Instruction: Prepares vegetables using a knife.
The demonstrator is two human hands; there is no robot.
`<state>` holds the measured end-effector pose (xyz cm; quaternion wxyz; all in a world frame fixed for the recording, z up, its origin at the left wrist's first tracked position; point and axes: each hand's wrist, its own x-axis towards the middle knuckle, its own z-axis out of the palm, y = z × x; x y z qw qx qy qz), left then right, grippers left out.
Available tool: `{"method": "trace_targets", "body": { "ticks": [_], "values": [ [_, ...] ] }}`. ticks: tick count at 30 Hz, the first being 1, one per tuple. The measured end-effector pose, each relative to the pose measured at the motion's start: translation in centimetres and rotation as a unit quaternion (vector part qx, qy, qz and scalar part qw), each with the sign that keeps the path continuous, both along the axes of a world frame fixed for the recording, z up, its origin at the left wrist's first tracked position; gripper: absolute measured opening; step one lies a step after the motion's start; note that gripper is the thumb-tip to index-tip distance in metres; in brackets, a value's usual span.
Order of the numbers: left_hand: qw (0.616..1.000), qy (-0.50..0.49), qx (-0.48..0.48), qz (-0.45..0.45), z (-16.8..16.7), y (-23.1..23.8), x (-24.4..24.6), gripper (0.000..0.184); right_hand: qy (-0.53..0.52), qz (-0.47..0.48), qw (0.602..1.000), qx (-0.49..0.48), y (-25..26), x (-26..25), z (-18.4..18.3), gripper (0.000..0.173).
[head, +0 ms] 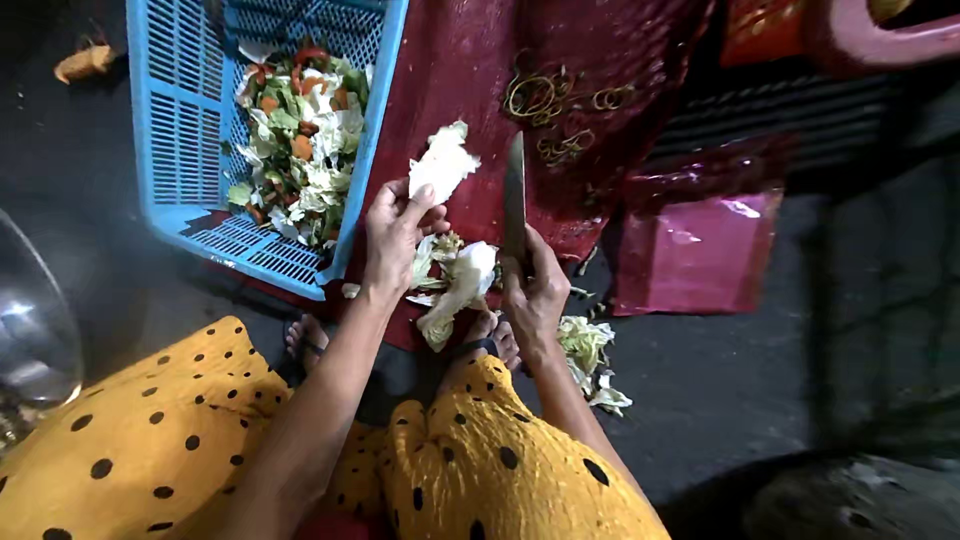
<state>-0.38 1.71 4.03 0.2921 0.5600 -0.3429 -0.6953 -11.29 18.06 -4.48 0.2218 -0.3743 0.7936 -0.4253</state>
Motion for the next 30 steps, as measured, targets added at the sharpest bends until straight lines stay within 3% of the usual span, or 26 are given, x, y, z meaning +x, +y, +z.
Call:
{"method": "trace_targets", "body": {
  "ticks": [3,6,12,17,23,30],
  "values": [
    [0.997,-0.010,-0.066,-0.024,0.5,-0.4,-0.3,0.017,0.018,-0.010,1.000,-0.011,0.0,-0.7,0.6,0.045],
    [0.970,-0.135,-0.188,-0.077,-1.3,-0.3,1.0,0.020,0.047,0.001,0.999,-0.009,-0.3,-1.0,0.8,0.045],
    [0.843,-0.320,-0.390,-0.185,-2.9,-0.2,2.5,0.020,0.161,0.051,0.985,-0.022,-2.5,0.4,2.8,0.041],
    [0.762,-0.398,-0.456,-0.231,-2.1,-0.3,2.1,0.016,0.218,0.114,0.967,-0.068,-5.2,2.4,5.2,0.045],
    [0.744,-0.416,-0.475,-0.218,-1.1,-0.3,1.3,0.010,0.270,0.124,0.952,-0.079,-6.7,2.7,5.5,0.049],
    [0.755,-0.391,-0.478,-0.221,-1.4,0.2,1.7,0.006,0.251,0.132,0.956,-0.076,-5.9,2.7,5.0,0.049]
  ]
}}
